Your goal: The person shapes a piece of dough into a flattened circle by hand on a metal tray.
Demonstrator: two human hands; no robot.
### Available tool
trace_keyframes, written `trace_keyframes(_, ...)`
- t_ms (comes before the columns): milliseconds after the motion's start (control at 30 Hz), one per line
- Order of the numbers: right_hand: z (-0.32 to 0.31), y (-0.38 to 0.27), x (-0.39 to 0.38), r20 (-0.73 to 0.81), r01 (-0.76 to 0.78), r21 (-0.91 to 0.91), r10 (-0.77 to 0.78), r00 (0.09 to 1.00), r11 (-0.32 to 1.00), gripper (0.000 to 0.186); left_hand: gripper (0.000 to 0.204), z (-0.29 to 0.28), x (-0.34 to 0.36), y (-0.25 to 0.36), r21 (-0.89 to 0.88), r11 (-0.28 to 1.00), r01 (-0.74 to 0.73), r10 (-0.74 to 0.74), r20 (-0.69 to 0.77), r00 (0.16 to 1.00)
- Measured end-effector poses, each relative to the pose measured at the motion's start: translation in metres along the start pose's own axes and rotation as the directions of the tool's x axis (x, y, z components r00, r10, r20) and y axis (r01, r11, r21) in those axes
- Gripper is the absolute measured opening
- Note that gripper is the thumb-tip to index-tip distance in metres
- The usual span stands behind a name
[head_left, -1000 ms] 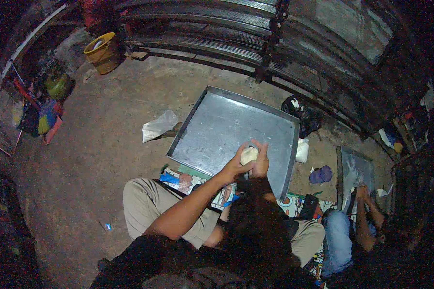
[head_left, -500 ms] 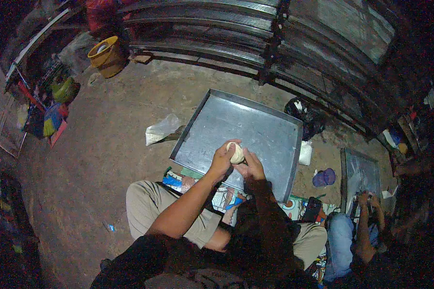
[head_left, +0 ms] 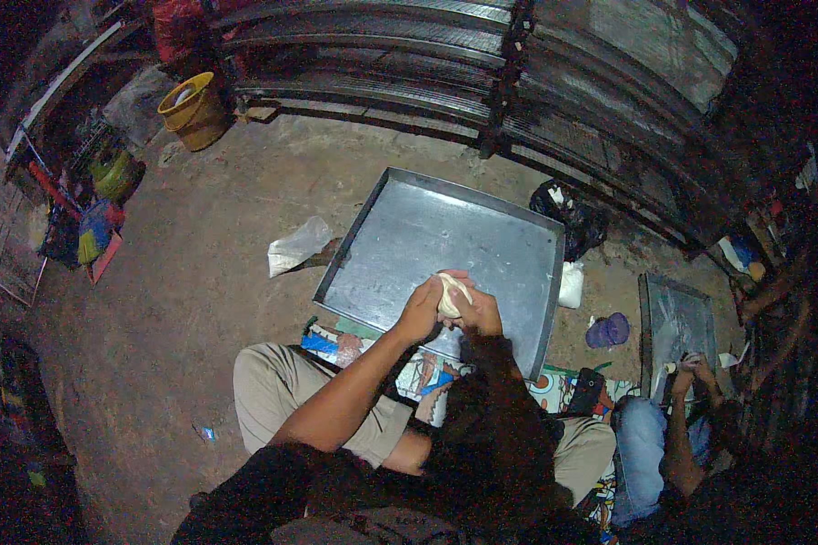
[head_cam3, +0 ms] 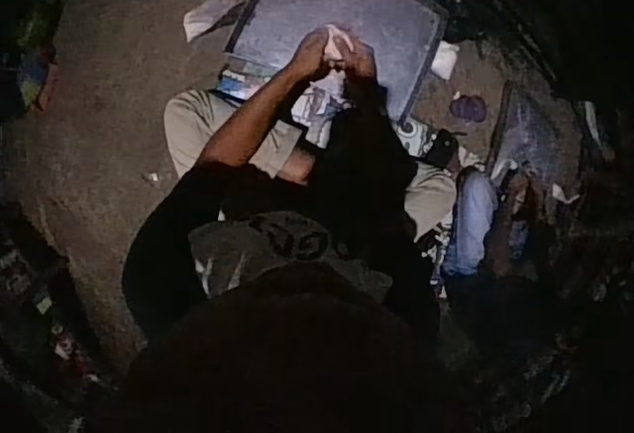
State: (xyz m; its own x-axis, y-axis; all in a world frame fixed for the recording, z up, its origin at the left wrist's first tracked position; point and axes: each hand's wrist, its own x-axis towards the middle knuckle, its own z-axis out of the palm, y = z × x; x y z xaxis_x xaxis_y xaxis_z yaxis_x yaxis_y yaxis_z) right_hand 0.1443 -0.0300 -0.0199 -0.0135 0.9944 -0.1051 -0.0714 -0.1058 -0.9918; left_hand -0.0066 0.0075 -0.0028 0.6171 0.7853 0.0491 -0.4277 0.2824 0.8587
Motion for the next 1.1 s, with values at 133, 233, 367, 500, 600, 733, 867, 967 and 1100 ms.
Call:
trace_keyframes(133, -0.008, -0.001, 0.001, -0.127, 0.176, -0.204, -0.205, 0.970, 0.963, 0.042, 0.051, 0.020, 0.000, 0.010, 0.447, 0.860, -0.245, 0.240, 0.069, 0.968)
trace_keyframes(233, -0.009, 0.007, 0.002, -0.090, 0.001, 0.097, 0.008, 0.996, 0.995, 0.044, 0.054, 0.014, 0.004, 0.013, 0.471, 0.864, -0.181, 0.167, 0.073, 0.983)
trace_keyframes(367, -0.002, 0.011, 0.005, 0.143, -0.073, 0.328, 0.027, 0.989, 0.942, 0.049, 0.047, -0.011, 0.004, 0.003, 0.305, 0.948, -0.091, 0.120, -0.080, 0.990)
trace_keyframes(500, 0.008, -0.012, 0.000, 0.286, -0.308, 0.681, 0.146, 0.947, 0.664, 0.059, 0.036, -0.013, 0.007, -0.001, 0.361, 0.929, -0.084, 0.154, -0.172, 0.973)
trace_keyframes(600, -0.003, 0.010, 0.002, 0.243, -0.154, 0.447, 0.046, 0.969, 0.881, 0.064, 0.028, -0.006, 0.007, 0.000, 0.663, 0.746, -0.071, 0.221, -0.145, 0.964)
trace_keyframes(733, -0.014, 0.020, -0.009, 0.216, 0.454, -0.151, -0.419, 0.882, 0.878, 0.053, 0.045, -0.010, 0.007, 0.004, 0.799, 0.576, -0.171, 0.095, 0.143, 0.985)
trace_keyframes(867, -0.012, 0.015, 0.008, -0.129, -0.201, 0.092, 0.212, 0.969, 0.975, 0.044, 0.100, -0.014, 0.002, -0.011, 0.749, 0.605, -0.270, 0.040, 0.310, 0.950)
trace_keyframes(967, -0.020, 0.032, 0.012, -0.197, -0.043, 0.025, 0.047, 0.979, 0.999, 0.042, 0.106, -0.007, 0.007, -0.006, 0.570, 0.799, -0.190, 0.021, 0.289, 0.957)
trace_keyframes(1100, -0.002, 0.001, 0.005, -0.201, -0.012, -0.092, -0.007, 0.980, 0.996, 0.036, 0.104, -0.013, 0.005, 0.008, 0.474, 0.873, -0.118, 0.012, 0.221, 0.975)
